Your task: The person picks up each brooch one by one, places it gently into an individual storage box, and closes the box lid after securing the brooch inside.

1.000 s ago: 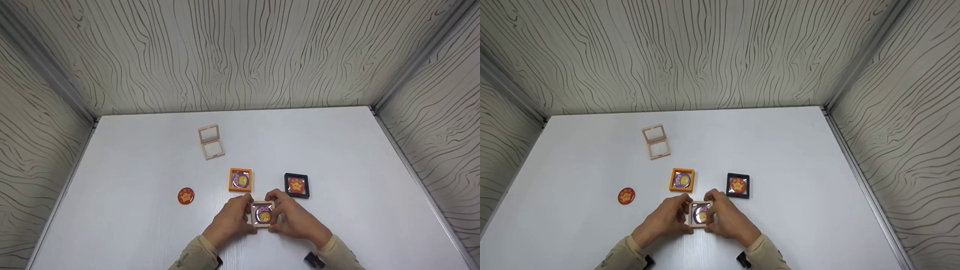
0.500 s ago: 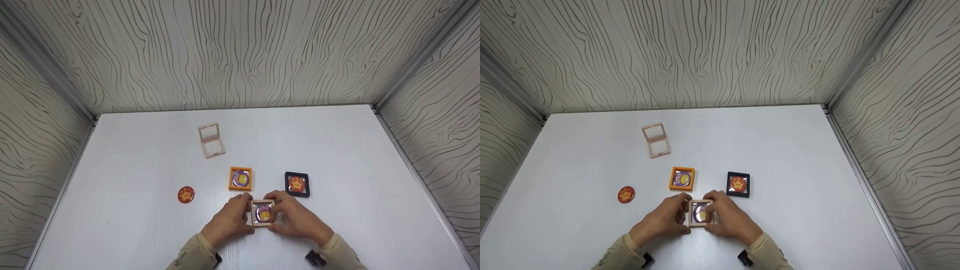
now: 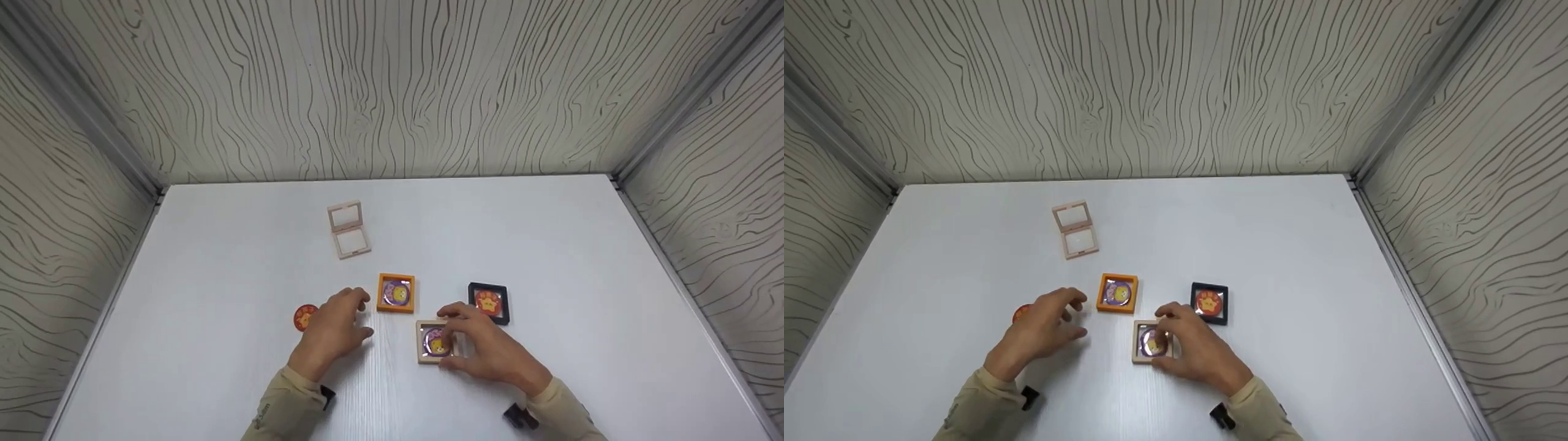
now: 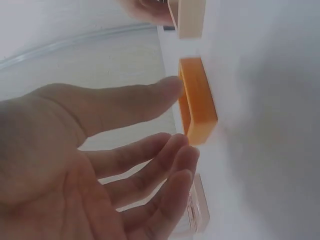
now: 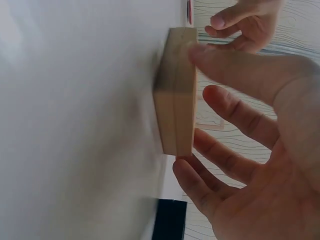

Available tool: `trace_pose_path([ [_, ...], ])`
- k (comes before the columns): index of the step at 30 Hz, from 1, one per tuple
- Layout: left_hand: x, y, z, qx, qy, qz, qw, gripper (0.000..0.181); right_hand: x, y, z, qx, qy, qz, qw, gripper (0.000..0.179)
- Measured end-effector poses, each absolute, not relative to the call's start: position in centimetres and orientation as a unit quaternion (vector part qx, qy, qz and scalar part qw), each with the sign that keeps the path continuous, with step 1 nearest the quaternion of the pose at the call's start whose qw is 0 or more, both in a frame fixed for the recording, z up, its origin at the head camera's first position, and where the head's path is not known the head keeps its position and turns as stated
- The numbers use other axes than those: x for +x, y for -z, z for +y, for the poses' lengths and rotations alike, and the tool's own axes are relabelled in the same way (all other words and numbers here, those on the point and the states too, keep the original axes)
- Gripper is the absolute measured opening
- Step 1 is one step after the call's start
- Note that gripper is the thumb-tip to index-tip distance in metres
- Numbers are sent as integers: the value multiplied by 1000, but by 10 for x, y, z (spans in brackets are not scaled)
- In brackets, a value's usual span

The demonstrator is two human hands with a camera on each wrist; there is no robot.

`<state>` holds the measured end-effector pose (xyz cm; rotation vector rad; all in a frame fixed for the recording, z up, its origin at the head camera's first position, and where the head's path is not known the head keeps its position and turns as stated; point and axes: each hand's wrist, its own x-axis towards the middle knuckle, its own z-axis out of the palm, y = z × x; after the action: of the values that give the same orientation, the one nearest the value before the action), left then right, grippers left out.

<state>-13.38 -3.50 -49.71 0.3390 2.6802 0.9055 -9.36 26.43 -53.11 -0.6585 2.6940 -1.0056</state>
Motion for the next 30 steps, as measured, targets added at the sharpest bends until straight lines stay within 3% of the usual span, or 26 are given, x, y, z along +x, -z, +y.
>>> trace_pose_path([
  [5,-135,501,-57,95,-295,945,105,47,-115,513,259,-222,324,916,85,18],
  [12,-141,511,-91,72,-279,956,58,48,-156,487,240,-252,302,915,94,30],
  [23,-223,522,-105,28,-390,910,139,89,-190,497,188,-312,299,894,121,30],
  [30,-212,519,-102,9,-344,926,156,91,-236,508,170,-247,315,907,131,37],
])
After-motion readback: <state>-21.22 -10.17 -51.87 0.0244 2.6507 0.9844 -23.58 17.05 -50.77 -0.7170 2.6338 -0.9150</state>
